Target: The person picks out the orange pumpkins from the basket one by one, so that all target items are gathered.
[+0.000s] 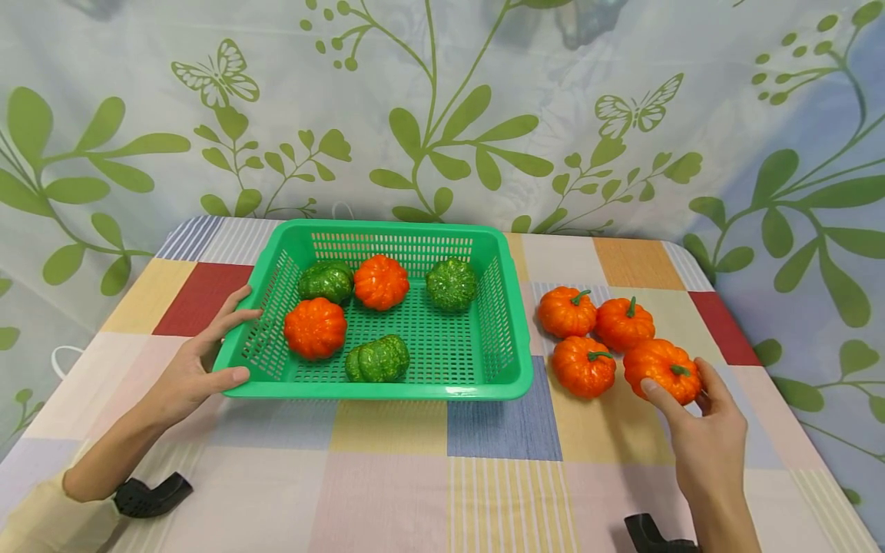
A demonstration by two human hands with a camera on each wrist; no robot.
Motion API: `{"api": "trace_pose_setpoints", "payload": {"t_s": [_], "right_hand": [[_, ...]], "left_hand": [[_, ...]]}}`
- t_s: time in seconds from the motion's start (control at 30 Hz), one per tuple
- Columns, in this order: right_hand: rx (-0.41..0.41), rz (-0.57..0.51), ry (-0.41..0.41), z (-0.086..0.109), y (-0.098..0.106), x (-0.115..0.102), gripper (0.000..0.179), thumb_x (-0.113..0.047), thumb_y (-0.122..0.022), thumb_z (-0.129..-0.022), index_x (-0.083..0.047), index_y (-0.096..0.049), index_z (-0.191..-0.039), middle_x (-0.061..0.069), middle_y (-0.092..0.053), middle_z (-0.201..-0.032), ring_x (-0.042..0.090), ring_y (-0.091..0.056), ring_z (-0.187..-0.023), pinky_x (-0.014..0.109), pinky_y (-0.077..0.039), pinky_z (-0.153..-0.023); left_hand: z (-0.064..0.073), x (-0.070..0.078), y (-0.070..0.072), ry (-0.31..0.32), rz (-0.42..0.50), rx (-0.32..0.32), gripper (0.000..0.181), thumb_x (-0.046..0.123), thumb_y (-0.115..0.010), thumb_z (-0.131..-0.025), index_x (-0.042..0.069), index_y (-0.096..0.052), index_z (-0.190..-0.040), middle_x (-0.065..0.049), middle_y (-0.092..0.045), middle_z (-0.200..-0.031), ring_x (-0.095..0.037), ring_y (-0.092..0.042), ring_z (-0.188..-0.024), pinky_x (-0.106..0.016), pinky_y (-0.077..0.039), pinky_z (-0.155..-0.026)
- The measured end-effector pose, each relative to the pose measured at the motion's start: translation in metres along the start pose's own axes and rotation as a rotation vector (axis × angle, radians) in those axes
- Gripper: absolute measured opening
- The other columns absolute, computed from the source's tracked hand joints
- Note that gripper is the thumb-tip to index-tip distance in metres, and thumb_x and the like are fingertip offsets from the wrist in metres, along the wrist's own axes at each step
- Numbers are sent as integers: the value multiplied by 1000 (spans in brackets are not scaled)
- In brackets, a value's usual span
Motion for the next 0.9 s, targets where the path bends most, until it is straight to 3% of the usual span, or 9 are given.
{"api": "trace_pose_setpoints", "payload": {"t_s": [0.33,0.57,0.9], "right_hand": [[-21,131,-50,-17,-2,15,88,-13,-80,-84,-14,-30,-156,0,-39,-139,8,-38,-118,8,-37,-95],[-12,350,-62,-25,-4,19,84,-26,-74,-89,-17,-27,-157,8,-33,-149,15,-34,-126,13,-33,-103],[-60,429,-97,-24,-6,22,83,-26,-67,-94,-15,-17,-159,18,-25,-158,20,-27,-137,23,-25,-112]], "left_hand": [[1,0,0,2,9,-5,61,-12,-58,-86,-5,-39,-143,-3,-3,-165,-19,-20,-140,-18,-44,-95],[0,0,-1,12,9,4,59,-11,-59,-85,-5,-40,-141,-2,-4,-165,-22,-20,-139,-21,-47,-92],[0,0,-1,16,63,13,55,-12,-60,-84,-4,-39,-135,-3,-3,-164,-24,-17,-139,-22,-48,-92]]}}
Point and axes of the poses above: each hand's wrist, its own z-axis away from the middle knuckle, its own y-axis out of the back of the hand, x = y × z, the point moved 3 cm from there along -z, towards the middle knuckle
